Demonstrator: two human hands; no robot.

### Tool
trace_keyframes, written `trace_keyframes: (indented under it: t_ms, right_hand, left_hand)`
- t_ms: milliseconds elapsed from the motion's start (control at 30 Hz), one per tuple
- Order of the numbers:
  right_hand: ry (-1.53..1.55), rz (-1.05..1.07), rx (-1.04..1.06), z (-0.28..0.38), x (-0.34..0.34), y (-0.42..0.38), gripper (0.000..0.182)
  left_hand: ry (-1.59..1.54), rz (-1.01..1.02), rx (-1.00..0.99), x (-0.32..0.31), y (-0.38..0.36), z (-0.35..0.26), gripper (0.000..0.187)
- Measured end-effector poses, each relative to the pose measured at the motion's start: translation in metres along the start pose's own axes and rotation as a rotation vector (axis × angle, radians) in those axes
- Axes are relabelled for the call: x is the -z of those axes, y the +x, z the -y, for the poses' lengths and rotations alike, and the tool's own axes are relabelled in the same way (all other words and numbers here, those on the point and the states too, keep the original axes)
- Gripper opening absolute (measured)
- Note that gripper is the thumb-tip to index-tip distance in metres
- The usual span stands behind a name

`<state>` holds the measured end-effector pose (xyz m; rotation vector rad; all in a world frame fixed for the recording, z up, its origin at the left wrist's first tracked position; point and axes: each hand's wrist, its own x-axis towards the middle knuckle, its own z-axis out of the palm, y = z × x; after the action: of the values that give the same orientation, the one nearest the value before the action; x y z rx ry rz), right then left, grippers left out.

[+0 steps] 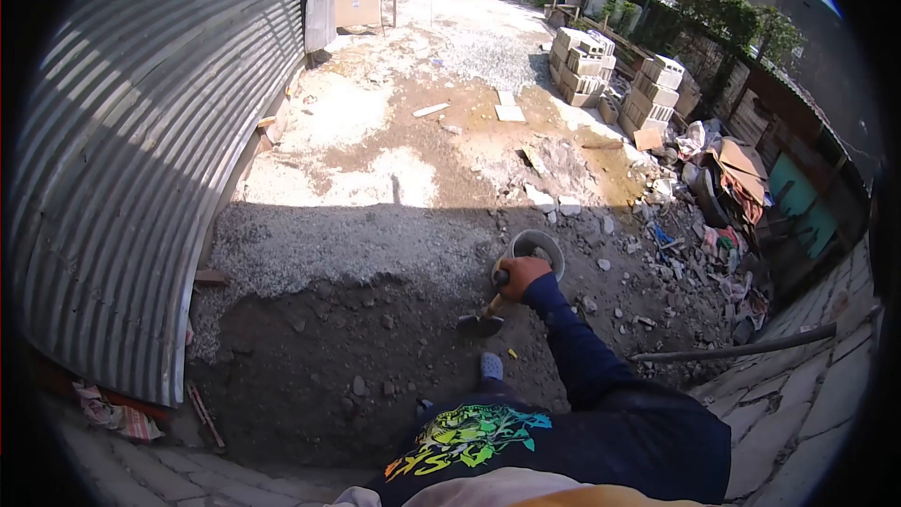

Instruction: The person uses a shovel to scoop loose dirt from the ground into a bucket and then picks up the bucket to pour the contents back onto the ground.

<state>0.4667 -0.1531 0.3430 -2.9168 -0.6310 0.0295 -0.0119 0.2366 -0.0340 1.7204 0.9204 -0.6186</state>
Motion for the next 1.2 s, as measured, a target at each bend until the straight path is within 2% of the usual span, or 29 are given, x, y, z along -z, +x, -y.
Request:
trace_keyframes:
  t_ms: [700, 1200]
  right_hand:
    - [-0.016, 0.019, -0.009, 0.008, 0.002, 0.007, 0.026]
    - [-0.041, 0.048, -0.003, 0.010, 0.004, 0.010, 0.031]
  left_hand:
    - [-0.020, -0.013, 0.018, -0.005, -0.007, 0.007, 0.036]
    - [-0.077, -0.015, 0.026, -0.033, -0.020, 0.017, 0.036]
